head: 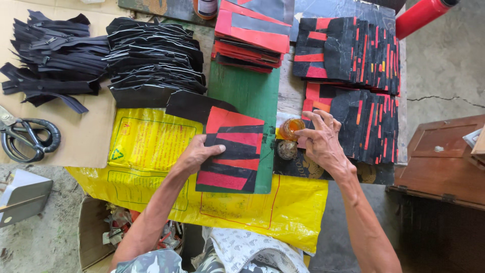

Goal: The person repeatedly picks a black rubber piece and a red-and-black patterned insole, presses them together, and places the assembled pair on a stack. The process is repeated multiple times with consistent hand motions and stacking.

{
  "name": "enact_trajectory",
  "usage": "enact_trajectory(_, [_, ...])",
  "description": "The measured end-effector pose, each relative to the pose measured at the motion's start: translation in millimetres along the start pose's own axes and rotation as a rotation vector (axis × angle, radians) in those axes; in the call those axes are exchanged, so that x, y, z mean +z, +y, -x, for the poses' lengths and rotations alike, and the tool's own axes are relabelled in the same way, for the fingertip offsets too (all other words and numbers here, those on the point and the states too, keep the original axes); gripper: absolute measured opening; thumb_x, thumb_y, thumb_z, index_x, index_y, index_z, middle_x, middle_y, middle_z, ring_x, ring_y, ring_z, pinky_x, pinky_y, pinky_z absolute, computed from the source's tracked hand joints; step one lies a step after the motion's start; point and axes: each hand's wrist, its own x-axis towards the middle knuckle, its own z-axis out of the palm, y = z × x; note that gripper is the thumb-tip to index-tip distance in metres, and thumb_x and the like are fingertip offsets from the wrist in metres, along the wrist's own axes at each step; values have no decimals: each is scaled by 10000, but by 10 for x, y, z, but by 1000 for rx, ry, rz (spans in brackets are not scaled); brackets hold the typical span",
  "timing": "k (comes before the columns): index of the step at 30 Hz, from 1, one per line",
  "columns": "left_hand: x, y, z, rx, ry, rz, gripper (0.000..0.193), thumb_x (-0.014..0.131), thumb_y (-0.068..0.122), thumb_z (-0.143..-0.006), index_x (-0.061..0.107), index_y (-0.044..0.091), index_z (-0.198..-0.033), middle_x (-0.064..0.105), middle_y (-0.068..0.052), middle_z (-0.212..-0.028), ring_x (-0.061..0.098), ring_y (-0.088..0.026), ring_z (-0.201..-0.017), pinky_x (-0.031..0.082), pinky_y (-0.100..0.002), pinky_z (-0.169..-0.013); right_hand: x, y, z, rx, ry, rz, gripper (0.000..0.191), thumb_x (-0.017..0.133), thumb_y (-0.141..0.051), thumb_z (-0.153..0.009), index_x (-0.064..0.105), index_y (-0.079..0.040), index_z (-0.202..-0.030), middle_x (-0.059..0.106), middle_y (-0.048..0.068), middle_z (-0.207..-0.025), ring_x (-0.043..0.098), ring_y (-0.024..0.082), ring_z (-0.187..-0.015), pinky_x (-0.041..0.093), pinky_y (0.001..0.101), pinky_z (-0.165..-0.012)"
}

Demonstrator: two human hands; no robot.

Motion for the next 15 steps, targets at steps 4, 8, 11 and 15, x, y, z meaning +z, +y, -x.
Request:
enact_trajectory(4, [70, 38, 55, 24, 45, -99, 429, 786, 80, -820, 646, -62, -1200, 744, -132, -1061, 736, -171, -875, 627, -330, -800, 11, 7, 3, 1, -26, -73, 349, 790, -53, -662, 816, -168, -991, 551, 93, -1406, 394, 337, -1353, 263, 514, -1084])
enact_trajectory(8, [148, 91, 64, 8, -3, -35, 456, 760, 45, -840, 596, -33, -1258, 718, -122, -1085, 722, -163, -878, 634, -332, -773, 30, 23, -13, 7, -51, -38, 395, 765, -13, -648, 814, -171, -1007, 552, 88, -1422, 407, 323, -1363, 279, 487, -1089])
enact_trajectory(11, [179, 111, 88, 43, -78, 34, 489, 732, 33, -839, 591, -4, -1306, 719, -113, -1111, 721, -163, -896, 637, -321, -779, 54, 51, -9, -6, -20, -18, 374, 754, -7, -671, 810, -182, -996, 568, 70, -1420, 421, 310, -1372, 285, 481, -1103])
enact_trajectory(15, [199, 98, 161, 53, -91, 243, 508, 729, 17, -838, 563, -7, -1317, 720, -143, -1120, 736, -204, -903, 646, -365, -777, 80, 87, 5, 10, -25, -96, 334, 772, -54, -664, 792, -162, -979, 567, 99, -1369, 421, 333, -1338, 283, 499, -1071])
